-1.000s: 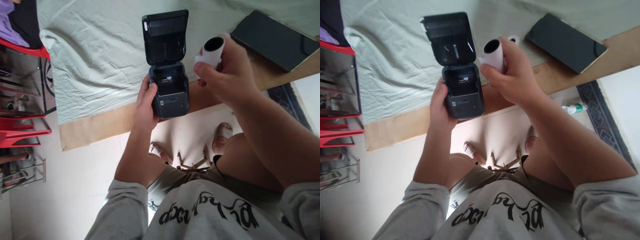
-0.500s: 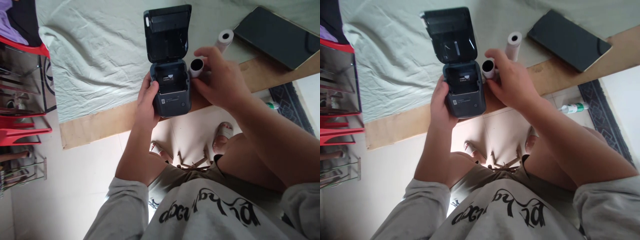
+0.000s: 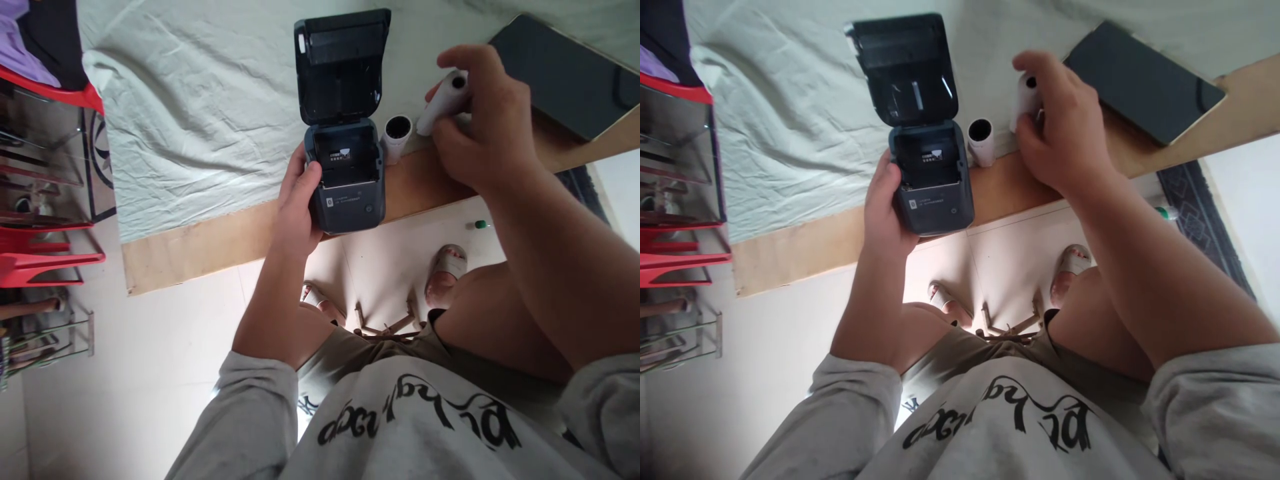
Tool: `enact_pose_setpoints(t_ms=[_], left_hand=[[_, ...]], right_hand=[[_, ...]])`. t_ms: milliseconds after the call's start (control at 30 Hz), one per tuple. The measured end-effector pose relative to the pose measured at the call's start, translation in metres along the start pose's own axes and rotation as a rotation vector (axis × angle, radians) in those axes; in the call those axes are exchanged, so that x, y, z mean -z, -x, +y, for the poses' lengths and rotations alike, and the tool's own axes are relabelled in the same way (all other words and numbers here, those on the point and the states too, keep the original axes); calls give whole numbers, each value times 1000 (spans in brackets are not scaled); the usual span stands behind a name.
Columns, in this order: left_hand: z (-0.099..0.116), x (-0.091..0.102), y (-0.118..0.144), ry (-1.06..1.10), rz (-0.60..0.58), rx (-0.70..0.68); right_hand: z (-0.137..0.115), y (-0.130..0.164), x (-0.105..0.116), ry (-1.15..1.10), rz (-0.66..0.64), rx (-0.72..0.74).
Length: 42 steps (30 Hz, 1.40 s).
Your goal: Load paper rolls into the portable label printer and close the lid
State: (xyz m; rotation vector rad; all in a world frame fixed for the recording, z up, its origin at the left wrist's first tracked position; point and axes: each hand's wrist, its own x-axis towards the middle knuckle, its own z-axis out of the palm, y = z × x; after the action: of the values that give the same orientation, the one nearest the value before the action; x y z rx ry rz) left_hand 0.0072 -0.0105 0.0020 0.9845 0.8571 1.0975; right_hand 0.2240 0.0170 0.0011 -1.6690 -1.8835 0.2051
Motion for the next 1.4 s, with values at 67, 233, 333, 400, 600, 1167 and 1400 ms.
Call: enact_pose_setpoints(t_ms=[67, 233, 333, 400, 600, 1167, 1400], left_hand=[[0, 0, 0, -8, 5, -4], [2, -1, 1, 14, -35, -43], [4, -2, 1, 30, -52, -44], [4, -2, 1, 34, -57, -39], [3, -1, 0, 24, -72, -39], [-2, -1, 1, 58, 33, -94], [0, 1, 3, 55, -58, -134]], right_hand=[[-3, 2, 1, -20, -26, 29], [-10, 4, 3, 44, 7, 14], [-8, 3, 1, 68, 13, -14], [-4, 2, -1, 75, 20, -10], [-7, 1, 3, -255, 209, -7], [-72, 15, 1, 11, -62, 266], [-73, 24, 5, -11, -91, 482]])
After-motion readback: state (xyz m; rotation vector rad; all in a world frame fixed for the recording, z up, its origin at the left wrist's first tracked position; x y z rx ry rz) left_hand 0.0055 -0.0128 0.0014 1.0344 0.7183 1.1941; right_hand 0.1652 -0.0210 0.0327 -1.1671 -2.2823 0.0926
